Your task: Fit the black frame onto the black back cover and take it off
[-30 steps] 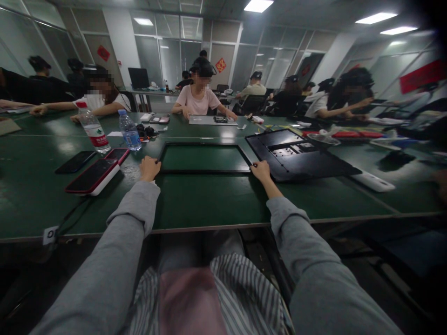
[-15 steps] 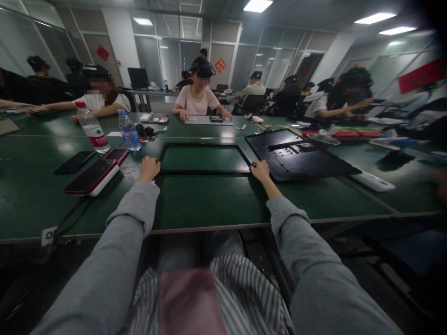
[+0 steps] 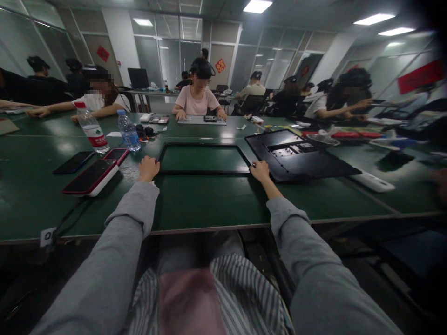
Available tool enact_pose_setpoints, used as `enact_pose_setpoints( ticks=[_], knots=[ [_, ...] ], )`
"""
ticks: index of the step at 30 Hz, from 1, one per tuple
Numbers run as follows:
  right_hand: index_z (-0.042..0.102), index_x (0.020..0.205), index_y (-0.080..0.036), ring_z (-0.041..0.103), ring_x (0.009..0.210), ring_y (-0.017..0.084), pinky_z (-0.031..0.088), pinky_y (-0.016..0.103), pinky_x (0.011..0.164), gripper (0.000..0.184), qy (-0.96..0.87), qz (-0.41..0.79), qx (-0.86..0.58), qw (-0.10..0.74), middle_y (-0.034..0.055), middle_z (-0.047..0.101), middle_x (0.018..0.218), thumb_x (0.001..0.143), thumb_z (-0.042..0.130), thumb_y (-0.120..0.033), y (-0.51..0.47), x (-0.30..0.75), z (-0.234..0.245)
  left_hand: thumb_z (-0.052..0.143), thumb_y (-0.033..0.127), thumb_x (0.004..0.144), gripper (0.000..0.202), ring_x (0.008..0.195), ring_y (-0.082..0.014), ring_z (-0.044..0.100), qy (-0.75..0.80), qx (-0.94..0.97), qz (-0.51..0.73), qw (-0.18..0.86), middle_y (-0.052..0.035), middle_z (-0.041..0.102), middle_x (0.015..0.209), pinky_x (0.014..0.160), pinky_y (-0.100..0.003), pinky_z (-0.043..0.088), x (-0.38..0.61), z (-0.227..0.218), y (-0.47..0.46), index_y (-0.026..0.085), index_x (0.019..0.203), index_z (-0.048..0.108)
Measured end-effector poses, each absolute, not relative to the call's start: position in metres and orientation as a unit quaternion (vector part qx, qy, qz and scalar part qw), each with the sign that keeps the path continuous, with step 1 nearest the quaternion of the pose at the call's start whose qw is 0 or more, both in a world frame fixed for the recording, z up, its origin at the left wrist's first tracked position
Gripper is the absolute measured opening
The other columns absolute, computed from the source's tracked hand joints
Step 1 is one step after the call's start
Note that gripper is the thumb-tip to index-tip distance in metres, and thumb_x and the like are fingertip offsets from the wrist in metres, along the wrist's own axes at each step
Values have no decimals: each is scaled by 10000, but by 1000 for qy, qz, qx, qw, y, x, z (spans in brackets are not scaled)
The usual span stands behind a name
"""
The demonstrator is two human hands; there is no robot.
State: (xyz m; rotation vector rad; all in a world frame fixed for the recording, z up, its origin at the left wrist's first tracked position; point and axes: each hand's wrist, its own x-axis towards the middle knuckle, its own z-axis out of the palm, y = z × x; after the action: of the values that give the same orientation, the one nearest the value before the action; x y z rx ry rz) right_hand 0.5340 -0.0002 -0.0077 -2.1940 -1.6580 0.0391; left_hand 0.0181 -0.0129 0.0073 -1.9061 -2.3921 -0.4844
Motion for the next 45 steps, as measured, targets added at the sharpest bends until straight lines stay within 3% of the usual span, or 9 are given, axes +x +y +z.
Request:
enact_pose_setpoints(
  ticks=[9, 16, 26, 45],
  knots=[
    [653, 1561, -62, 526, 1460, 397, 442, 490, 1215, 577, -588, 21, -784, 197, 282, 557, 1561, 1044, 512, -275, -3, 532, -6, 521, 351, 1062, 482, 1406, -398, 591, -782, -600, -167, 15, -242, 665, 1479, 1141, -515, 508, 21, 11, -17, 147, 1413, 780],
    [689, 1527, -106, 538, 1447, 380, 452, 489, 1212, 538, -585, 25, -784, 205, 261, 567, 1552, 1031, 546, -255, -3, 532, -6, 554, 435, 1035, 539, 1395, -407, 582, -784, -596, -172, -2, -232, 655, 1494, 1136, -533, 518, 18, 11, -16, 165, 1449, 769],
    [725, 1485, -116, 543, 1426, 378, 450, 486, 1204, 505, -583, 32, -783, 214, 251, 574, 1518, 1038, 540, -264, -6, 530, -2, 564, 400, 1004, 478, 1381, -443, 591, -778, -594, -204, 12, -245, 699, 1418, 1110, -598, 532, 18, 6, -14, 183, 1352, 809],
    [713, 1503, -122, 540, 1442, 388, 451, 499, 1206, 512, -588, 31, -781, 208, 250, 570, 1521, 1049, 530, -272, -2, 534, -6, 496, 319, 1075, 462, 1425, -420, 597, -769, -614, -172, 39, -273, 660, 1486, 1145, -538, 507, 21, 6, -12, 102, 1414, 722]
  ],
)
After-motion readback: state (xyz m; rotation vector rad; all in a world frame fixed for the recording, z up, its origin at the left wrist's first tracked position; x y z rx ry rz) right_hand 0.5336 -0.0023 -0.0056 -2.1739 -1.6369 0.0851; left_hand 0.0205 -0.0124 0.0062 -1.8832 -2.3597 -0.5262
